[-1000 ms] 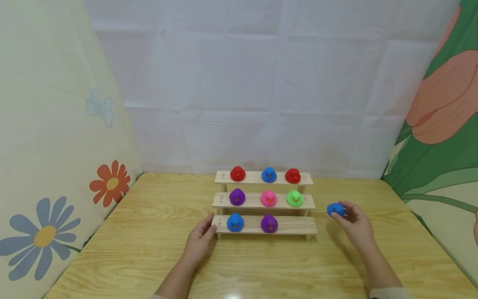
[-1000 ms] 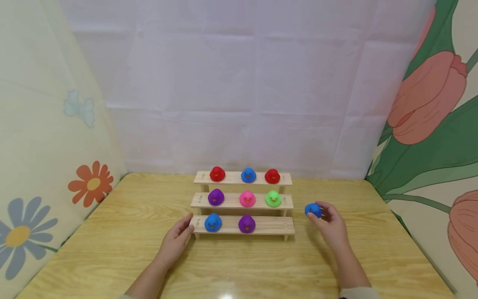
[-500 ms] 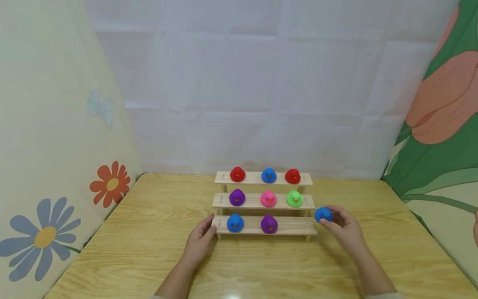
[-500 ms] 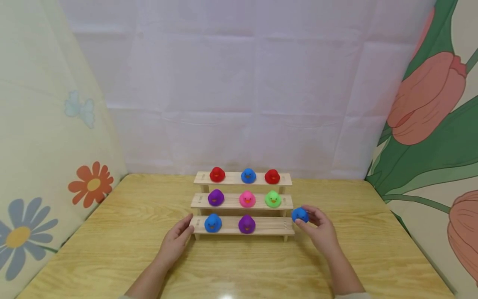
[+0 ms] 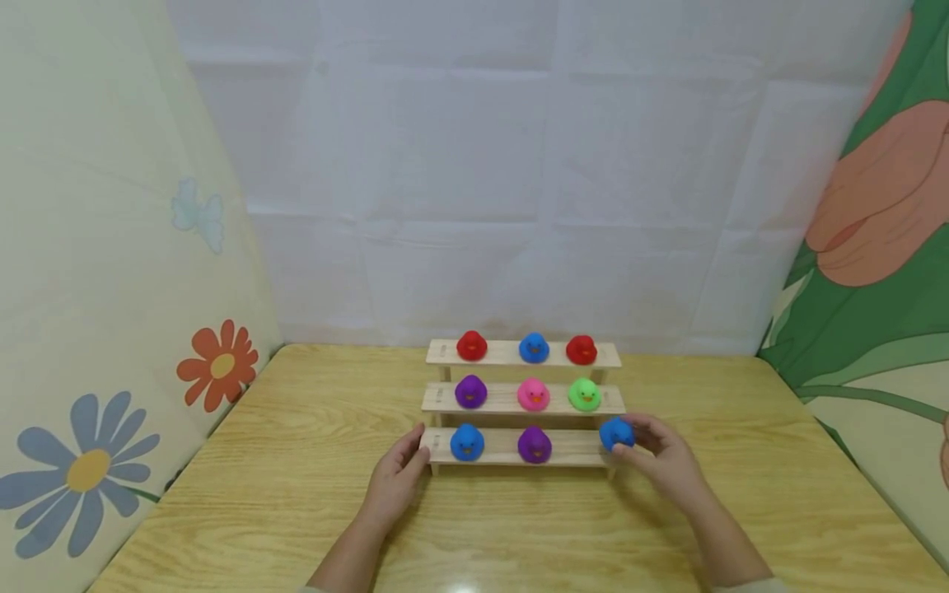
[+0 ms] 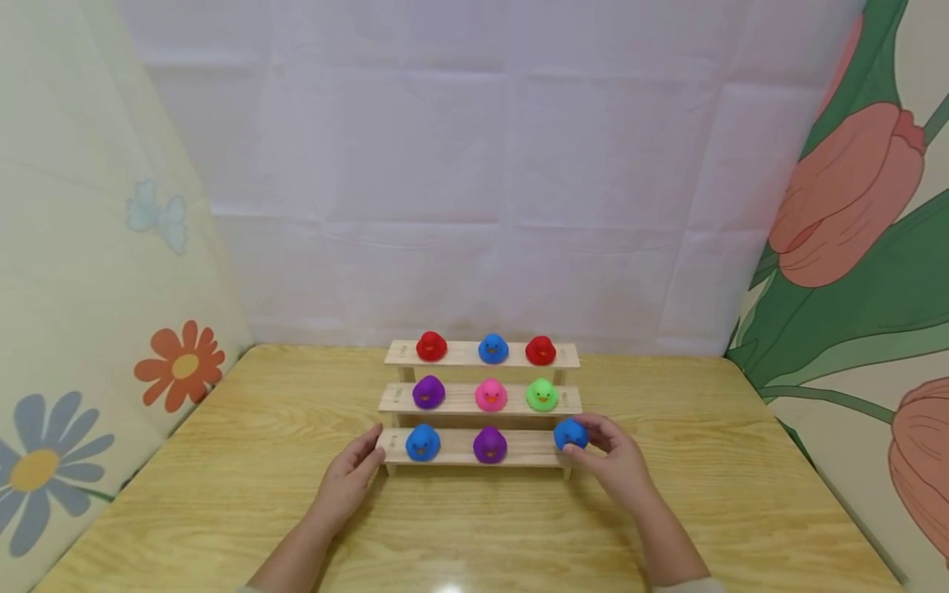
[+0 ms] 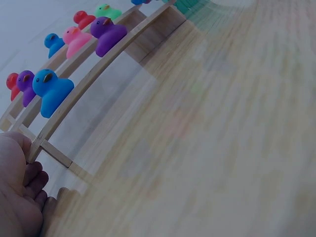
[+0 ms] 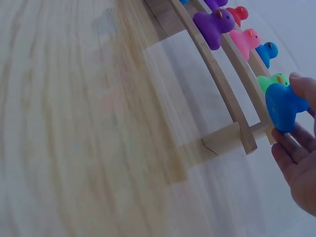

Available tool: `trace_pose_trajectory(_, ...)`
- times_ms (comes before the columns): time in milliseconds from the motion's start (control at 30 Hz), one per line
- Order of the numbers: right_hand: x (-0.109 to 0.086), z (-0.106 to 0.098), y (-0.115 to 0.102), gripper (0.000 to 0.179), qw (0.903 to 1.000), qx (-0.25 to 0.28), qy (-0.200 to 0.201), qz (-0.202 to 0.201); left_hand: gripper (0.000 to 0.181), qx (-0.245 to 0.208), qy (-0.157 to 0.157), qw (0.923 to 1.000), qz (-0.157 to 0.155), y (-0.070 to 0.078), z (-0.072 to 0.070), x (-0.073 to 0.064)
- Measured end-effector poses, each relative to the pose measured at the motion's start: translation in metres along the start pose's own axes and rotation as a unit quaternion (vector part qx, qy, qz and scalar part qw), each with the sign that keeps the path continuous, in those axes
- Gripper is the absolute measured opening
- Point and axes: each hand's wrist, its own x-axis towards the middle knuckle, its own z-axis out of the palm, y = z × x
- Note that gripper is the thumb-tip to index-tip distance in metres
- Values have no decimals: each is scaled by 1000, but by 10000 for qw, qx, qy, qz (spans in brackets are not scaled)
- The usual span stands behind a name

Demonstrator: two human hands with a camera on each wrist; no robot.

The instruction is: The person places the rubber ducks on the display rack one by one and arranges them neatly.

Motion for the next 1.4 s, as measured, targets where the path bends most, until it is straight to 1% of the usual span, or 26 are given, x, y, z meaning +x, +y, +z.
trace_pose_trajectory(133, 2, 5, -1, 49, 9997, -24, -220, -102, 48, 19, 13, 10000, -32, 0, 0, 1)
trace_pose_trajectory(233, 3, 10, -1, 46, 9992, -3, -362, -170, 48, 19, 17, 10000, 2, -1, 0, 1)
trace_pose_trajectory(400, 6, 17, -1, 41, 9984, -68, -449, -351, 48, -10, 12, 10000, 80, -1, 0, 0)
trace_pose_trajectory(533, 8, 22, -1, 39, 9970, -202, -524, -531, 48, -13, 2, 10000, 40, 1, -1, -1)
trace_pose_trajectory(633, 10, 25, 0, 38, 9963, -306, -547, -595, 48, -19, -12, 10000, -9, 1, -1, -1)
trace_pose_trajectory(767, 11, 28, 1, 39, 9959, -354, -582, -602, 48, -36, -20, 10000, -30, 1, -1, -1)
trace_pose_trajectory(1167, 12, 30, 2, 40, 9958, -525, -615, -431, 48, -82, -16, 10000, -29, 2, -1, -1)
trace_pose_trajectory(1400, 11, 30, 1, 41, 9945, -681, -612, -506, 48, -34, -8, 10000, 16, 2, -1, -1)
